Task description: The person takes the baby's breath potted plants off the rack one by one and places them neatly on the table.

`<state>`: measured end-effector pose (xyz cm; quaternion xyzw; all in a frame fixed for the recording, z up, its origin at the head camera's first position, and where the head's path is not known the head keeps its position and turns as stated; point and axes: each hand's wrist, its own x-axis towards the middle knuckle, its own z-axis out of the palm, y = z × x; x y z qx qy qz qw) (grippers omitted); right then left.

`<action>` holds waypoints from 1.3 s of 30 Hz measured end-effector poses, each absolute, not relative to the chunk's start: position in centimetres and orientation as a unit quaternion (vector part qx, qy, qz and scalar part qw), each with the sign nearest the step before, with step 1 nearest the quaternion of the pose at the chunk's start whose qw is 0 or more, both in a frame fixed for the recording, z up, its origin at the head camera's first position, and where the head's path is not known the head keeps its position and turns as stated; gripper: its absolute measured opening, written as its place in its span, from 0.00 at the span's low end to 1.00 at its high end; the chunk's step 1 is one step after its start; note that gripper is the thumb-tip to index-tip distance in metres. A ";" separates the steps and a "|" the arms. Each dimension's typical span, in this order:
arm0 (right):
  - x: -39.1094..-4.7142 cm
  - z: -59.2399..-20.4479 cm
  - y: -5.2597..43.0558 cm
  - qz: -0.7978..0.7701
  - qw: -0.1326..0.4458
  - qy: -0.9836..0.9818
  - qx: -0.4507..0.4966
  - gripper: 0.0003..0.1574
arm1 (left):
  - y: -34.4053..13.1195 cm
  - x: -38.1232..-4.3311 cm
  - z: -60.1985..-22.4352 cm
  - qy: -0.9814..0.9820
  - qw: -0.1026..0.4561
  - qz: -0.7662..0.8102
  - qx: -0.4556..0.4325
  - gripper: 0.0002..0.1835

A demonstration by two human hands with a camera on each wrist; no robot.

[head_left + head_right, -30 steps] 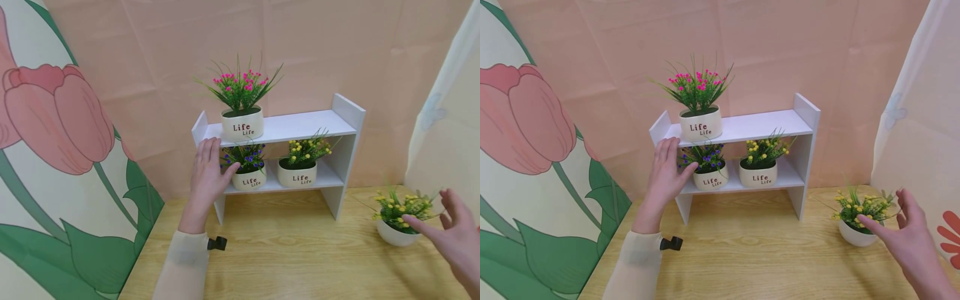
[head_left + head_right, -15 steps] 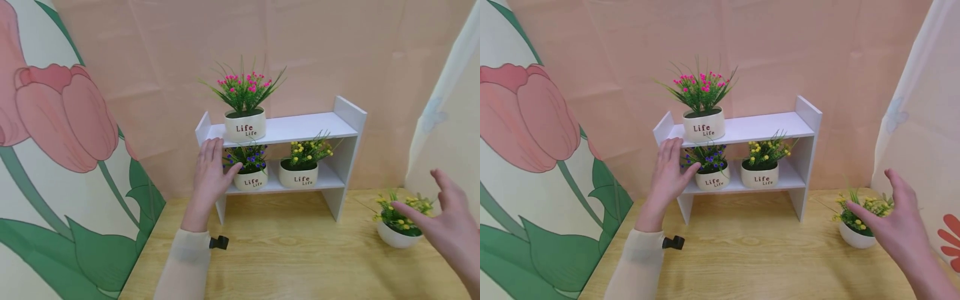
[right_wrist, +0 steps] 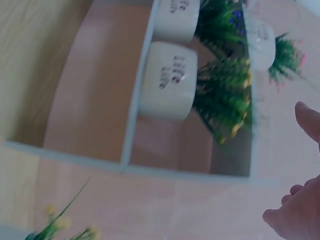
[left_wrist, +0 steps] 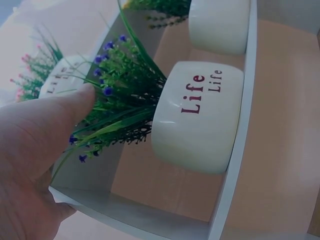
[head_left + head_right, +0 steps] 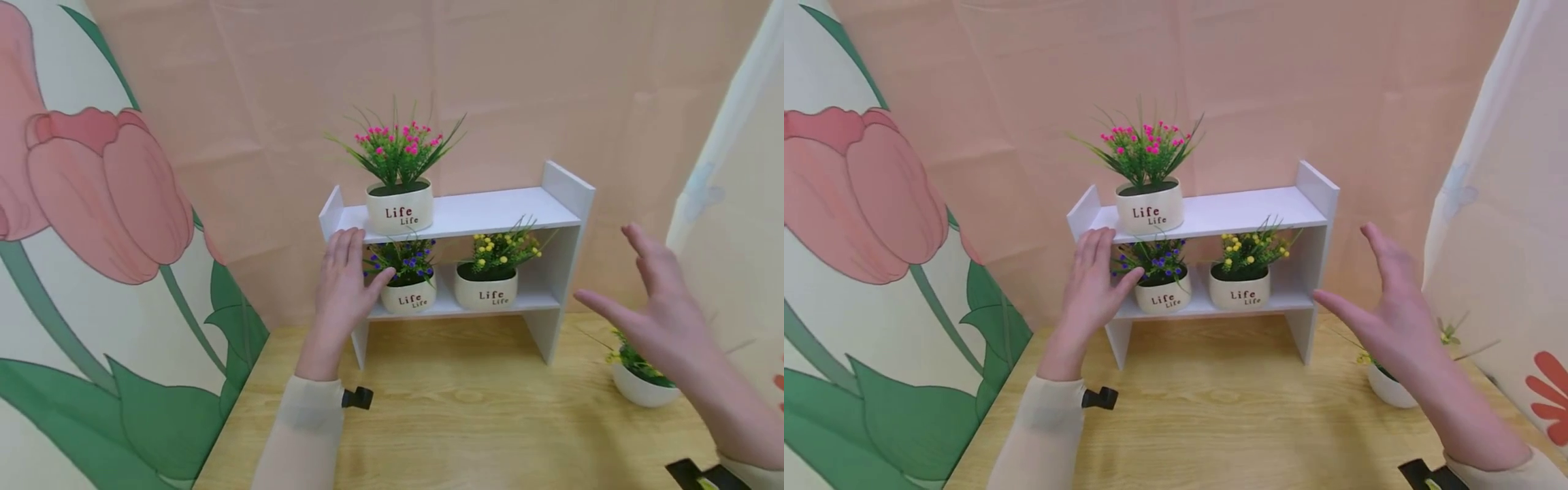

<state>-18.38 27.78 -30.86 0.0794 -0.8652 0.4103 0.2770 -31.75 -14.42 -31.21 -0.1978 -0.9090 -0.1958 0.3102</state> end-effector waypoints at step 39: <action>-28.9 -20.5 15.1 0.450 0.145 -0.856 0.207 0.68 | -14.2 -31.6 -31.3 -0.907 0.313 -0.202 -0.196 0.49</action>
